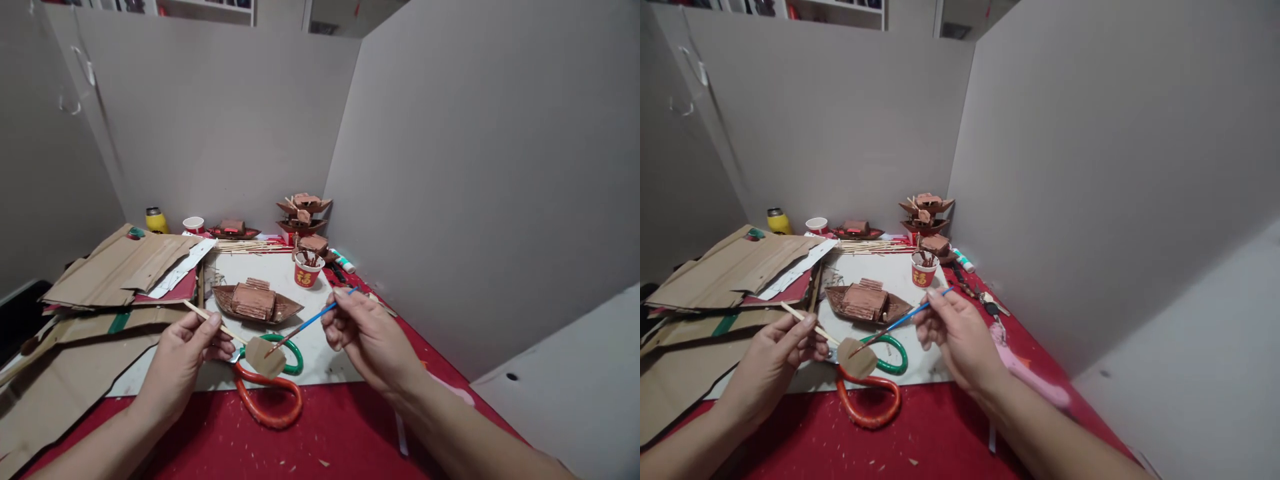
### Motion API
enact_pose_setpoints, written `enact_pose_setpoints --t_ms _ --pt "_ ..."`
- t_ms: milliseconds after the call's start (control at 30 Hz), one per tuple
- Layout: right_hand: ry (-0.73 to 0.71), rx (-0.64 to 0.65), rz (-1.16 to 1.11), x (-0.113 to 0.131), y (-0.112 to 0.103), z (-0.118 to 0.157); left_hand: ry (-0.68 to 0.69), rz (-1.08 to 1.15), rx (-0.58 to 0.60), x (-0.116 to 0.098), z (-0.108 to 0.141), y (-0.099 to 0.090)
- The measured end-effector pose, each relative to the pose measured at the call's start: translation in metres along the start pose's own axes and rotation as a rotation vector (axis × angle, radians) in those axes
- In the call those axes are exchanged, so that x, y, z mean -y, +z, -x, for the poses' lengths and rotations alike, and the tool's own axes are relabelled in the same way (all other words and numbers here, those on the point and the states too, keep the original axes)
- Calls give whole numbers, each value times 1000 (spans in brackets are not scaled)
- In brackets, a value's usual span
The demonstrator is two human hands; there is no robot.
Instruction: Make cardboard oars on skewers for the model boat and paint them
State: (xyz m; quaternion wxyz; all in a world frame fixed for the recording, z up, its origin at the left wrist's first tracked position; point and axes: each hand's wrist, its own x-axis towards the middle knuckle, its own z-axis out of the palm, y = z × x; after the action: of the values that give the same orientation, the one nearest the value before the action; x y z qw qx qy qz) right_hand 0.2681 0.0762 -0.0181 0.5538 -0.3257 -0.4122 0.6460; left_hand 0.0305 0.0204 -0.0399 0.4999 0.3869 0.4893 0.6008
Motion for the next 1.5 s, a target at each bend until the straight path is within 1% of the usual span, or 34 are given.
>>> enact_pose_setpoints --t_ms 167,367,600,833,967,1200,1400,1500 --pt "-8 5 28 -9 3 -2 -4 -30 11 -2 2 0" --pt "-31 5 60 -14 -1 -6 -15 -39 14 -5 4 3" --pt "-61 87 103 -15 -10 -2 -15 -27 -42 -3 1 0" --pt "-69 78 71 -16 -4 -1 -21 -49 -6 -2 1 2" --pt "-44 111 86 -19 -2 0 -19 -47 0 -3 3 3" --pt "0 184 90 -17 -8 3 -31 -4 -36 -2 -2 1" --pt "-59 128 52 -14 -8 3 -40 -9 -6 0 -2 0" --pt "-53 122 67 -15 -6 2 -40 2 -1 1 -1 0"
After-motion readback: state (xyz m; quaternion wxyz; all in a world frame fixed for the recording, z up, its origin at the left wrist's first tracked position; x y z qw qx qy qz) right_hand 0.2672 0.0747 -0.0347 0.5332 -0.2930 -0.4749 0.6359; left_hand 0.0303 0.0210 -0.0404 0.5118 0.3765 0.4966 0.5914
